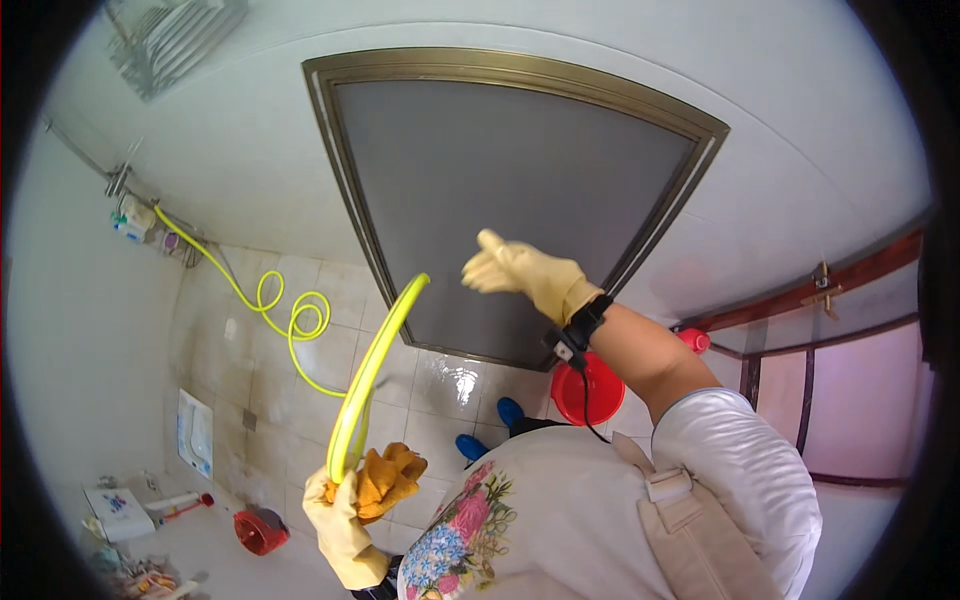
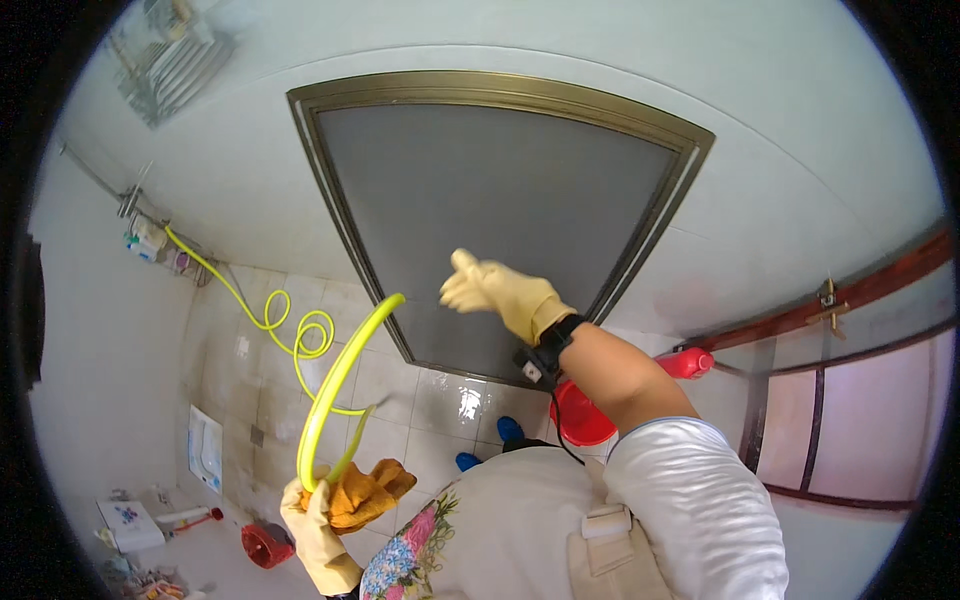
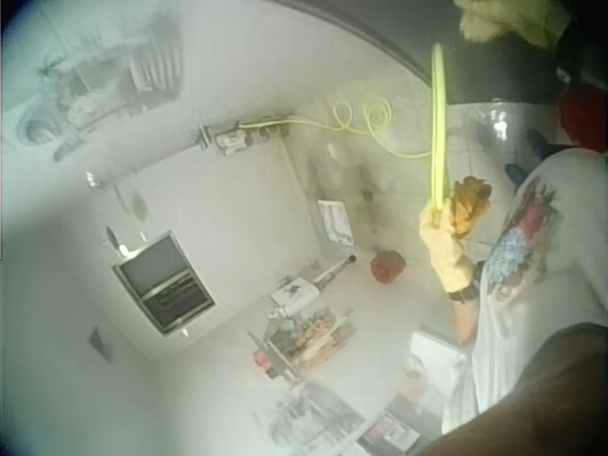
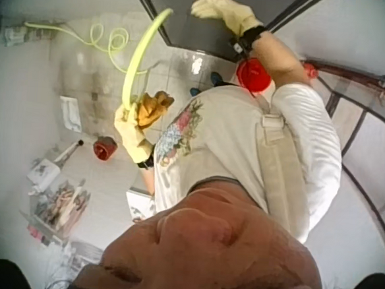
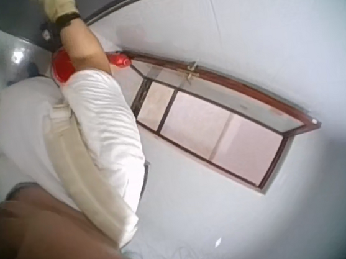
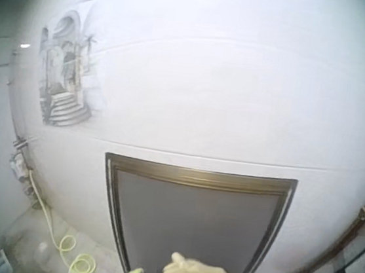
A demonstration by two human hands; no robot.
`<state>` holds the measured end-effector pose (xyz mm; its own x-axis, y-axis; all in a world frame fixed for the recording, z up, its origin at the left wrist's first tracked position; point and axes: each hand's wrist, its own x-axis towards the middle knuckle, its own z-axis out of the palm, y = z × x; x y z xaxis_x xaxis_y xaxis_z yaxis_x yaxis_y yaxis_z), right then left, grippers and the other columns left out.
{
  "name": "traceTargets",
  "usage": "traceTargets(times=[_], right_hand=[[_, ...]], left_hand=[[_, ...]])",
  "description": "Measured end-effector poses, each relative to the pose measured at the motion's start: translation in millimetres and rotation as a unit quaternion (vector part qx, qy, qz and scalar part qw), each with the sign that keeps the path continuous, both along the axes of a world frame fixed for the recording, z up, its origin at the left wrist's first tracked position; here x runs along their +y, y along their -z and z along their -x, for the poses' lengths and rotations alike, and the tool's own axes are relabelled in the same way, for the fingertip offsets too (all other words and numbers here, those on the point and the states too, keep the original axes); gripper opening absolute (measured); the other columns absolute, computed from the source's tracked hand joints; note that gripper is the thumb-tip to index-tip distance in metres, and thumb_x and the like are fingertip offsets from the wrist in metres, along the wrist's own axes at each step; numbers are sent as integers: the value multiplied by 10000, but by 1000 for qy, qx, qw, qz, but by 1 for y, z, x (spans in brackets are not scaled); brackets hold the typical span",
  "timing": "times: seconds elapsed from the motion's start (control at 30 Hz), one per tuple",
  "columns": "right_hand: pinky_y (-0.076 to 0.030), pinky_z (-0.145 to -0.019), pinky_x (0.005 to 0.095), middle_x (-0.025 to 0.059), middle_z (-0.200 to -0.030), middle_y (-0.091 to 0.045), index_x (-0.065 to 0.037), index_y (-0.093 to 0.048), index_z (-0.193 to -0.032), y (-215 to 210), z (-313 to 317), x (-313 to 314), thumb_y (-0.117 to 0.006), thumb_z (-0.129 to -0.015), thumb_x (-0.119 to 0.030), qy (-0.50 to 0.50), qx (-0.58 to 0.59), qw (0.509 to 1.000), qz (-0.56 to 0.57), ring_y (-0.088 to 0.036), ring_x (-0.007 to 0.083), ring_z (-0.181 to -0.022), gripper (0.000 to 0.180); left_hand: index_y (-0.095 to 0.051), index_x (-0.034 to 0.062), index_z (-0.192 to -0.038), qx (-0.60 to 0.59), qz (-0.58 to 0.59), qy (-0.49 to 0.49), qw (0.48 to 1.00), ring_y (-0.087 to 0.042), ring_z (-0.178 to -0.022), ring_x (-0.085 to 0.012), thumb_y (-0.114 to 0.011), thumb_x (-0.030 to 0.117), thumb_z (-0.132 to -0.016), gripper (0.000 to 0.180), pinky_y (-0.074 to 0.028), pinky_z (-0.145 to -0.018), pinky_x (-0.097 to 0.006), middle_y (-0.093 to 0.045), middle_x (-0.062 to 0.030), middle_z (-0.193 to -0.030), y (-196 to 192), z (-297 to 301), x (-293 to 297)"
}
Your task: The recorder cleans a removable mesh window screen by rinsing it with a hose and wiping it with a cloth in a bathroom.
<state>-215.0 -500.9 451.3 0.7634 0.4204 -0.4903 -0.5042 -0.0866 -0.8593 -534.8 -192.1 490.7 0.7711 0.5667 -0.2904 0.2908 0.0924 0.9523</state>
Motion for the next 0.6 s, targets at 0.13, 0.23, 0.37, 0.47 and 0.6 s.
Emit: traceTargets(times=[0.13,0.23,0.37,0.47,0.6], right_hand=[[-466,-1108,410,243,-1338,-616,110,-495,-1384,-34,59,49,-388,-1059,-576,-70,214,934,-276,-587,338,-1274,766],[-513,-1059,453,210,-1310,-641,74,-544,-1355,-61,72,92,-384,-1086,-493,42,278,879,-386,-609,331,-1243,648],[-510,-1073,476,189,-1264,-661,75,-561,-1314,-77,67,103,-388,-1095,-424,323,316,785,-423,-644,317,-1183,572],[-574,-978,433,160,-1195,-690,82,-553,-1331,-87,72,98,-363,-1096,-437,331,215,772,-499,-707,256,-1029,600],[-606,-882,403,137,-1112,-719,69,-569,-1326,-79,84,87,-370,-1091,-464,234,128,795,-544,-719,239,-944,615]], left_hand=[[-730,-31,-1002,44,44,79,995,-525,-711,-74,-748,3,-836,170,-426,-635,-235,-607,-22,-936,-31,-21,1],[-741,-27,-1002,127,48,152,979,-570,-770,-90,-794,56,-832,196,-472,-693,-254,-619,-32,-962,-29,-31,13],[-760,-11,-1042,160,-35,277,947,-643,-901,-147,-794,159,-857,253,-504,-832,-278,-680,-84,-1026,-31,-46,20],[-768,9,-1045,167,-44,297,939,-642,-886,-133,-784,189,-869,252,-504,-808,-274,-687,-74,-1019,-21,-43,25],[-767,12,-1045,186,-44,322,927,-642,-869,-128,-788,193,-868,254,-506,-781,-281,-690,-64,-998,-21,-42,31]])
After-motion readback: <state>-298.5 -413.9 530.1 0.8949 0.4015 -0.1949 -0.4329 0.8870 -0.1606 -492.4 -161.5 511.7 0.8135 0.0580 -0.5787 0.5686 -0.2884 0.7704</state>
